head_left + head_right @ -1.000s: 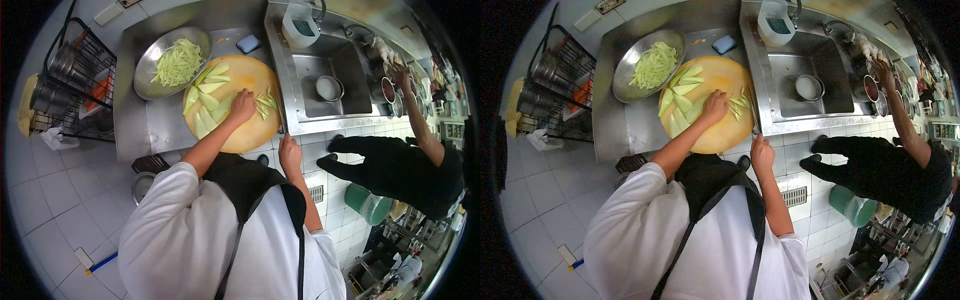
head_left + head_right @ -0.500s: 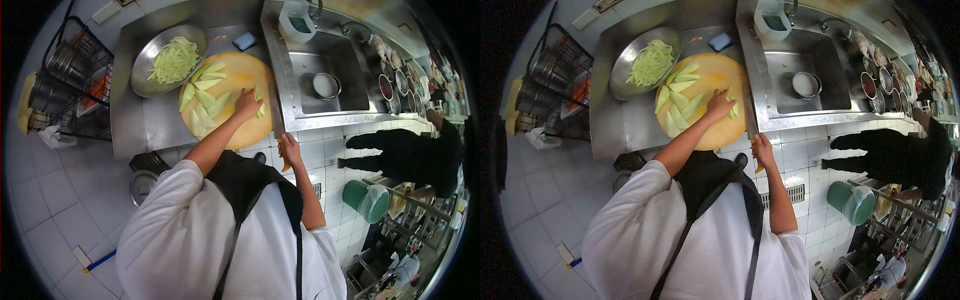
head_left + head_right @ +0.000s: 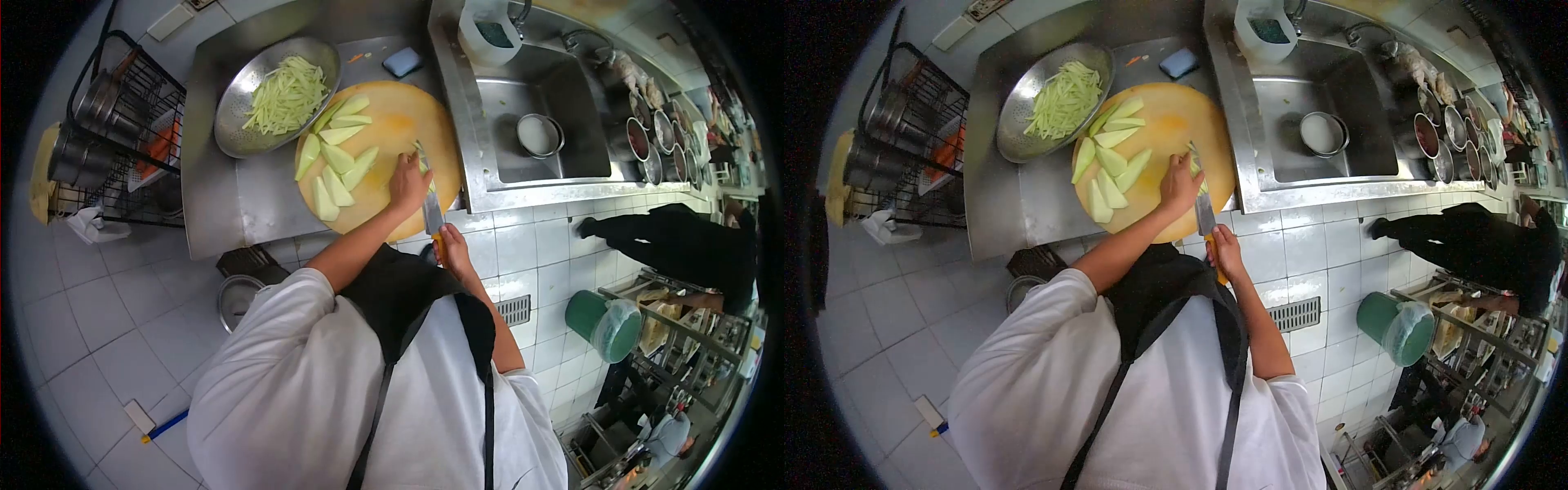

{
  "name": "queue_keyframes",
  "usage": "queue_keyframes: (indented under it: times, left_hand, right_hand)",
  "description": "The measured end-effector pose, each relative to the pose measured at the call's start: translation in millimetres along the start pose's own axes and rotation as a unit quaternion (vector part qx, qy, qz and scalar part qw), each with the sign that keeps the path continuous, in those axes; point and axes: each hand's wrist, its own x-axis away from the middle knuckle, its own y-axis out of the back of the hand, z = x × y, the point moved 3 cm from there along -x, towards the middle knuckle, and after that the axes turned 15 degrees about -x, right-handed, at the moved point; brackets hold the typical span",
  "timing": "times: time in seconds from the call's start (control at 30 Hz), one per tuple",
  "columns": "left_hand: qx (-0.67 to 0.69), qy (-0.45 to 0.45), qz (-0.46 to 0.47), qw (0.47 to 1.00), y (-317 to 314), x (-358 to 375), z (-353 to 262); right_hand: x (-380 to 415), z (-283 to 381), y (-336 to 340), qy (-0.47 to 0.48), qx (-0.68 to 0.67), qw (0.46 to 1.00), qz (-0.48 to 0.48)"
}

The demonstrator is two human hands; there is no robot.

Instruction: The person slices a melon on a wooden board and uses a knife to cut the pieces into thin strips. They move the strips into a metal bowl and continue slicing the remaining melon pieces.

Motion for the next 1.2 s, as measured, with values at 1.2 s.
queue_keyframes:
  times: [1.2]
  left_hand:
    - [0.068,-0.044,-0.212,0.974,221.4,-44.8,143.5]
  right_hand:
    - [21.5,142.8,-142.6,0.015,0.025,0.997,0.074]
